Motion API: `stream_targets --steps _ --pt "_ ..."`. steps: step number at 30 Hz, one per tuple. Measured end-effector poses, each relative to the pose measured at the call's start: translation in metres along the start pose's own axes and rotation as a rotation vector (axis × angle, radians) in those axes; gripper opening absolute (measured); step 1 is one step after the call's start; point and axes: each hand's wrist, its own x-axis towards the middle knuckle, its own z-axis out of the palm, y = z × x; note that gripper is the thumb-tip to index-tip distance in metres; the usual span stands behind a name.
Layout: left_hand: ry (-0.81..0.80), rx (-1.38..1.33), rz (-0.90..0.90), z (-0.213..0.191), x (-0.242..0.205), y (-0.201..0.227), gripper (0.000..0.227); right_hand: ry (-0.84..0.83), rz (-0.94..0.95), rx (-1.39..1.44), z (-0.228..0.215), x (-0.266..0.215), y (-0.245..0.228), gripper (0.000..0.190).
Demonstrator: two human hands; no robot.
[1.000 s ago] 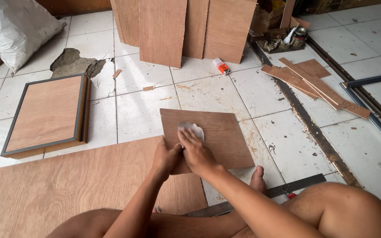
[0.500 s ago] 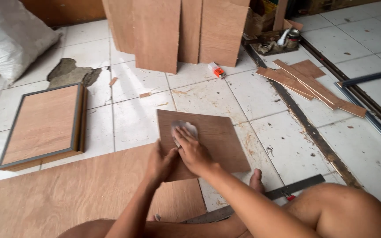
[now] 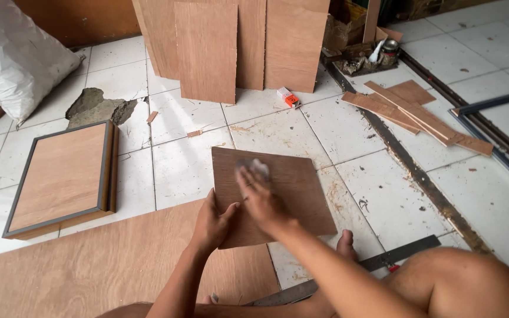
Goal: Sanding the edges of several small plywood boards using a piece of sandpaper to smooth them.
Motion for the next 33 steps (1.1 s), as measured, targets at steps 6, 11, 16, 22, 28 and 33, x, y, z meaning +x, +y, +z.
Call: stream_targets --steps 6,11,16,22,28,33 --pt "-0.130 -0.303 -0.089 -0.008 -0.006 0.011 0.045 -0.187 0.688 -0.028 0.015 -0.072 0.117 0.046" --pt "-0.076 -0.465 -0.343 -0.026 0.027 -0.019 0.059 -0.208 0.411 -0.025 -0.023 -0.032 0.023 0.050" --pt "-0.065 -0.384 -0.282 -0.031 0.018 -0.021 0.057 -0.153 -0.002 0.227 -0.001 -0.012 -0.026 0.057" --pt "0.055 -0.515 -0.394 -0.027 0.025 -0.031 0.072 -0.090 0.318 0.113 0.012 -0.058 0.071 0.048" --pt "0.049 -0.155 -0.193 -0.002 0.000 0.018 0.053 -0.084 0.196 0.242 -0.016 -0.007 0.002 0.051" --pt "-0.001 -0.317 0.012 -0.003 -0.002 0.008 0.025 0.104 0.510 0.454 -0.025 0.017 0.012 0.048"
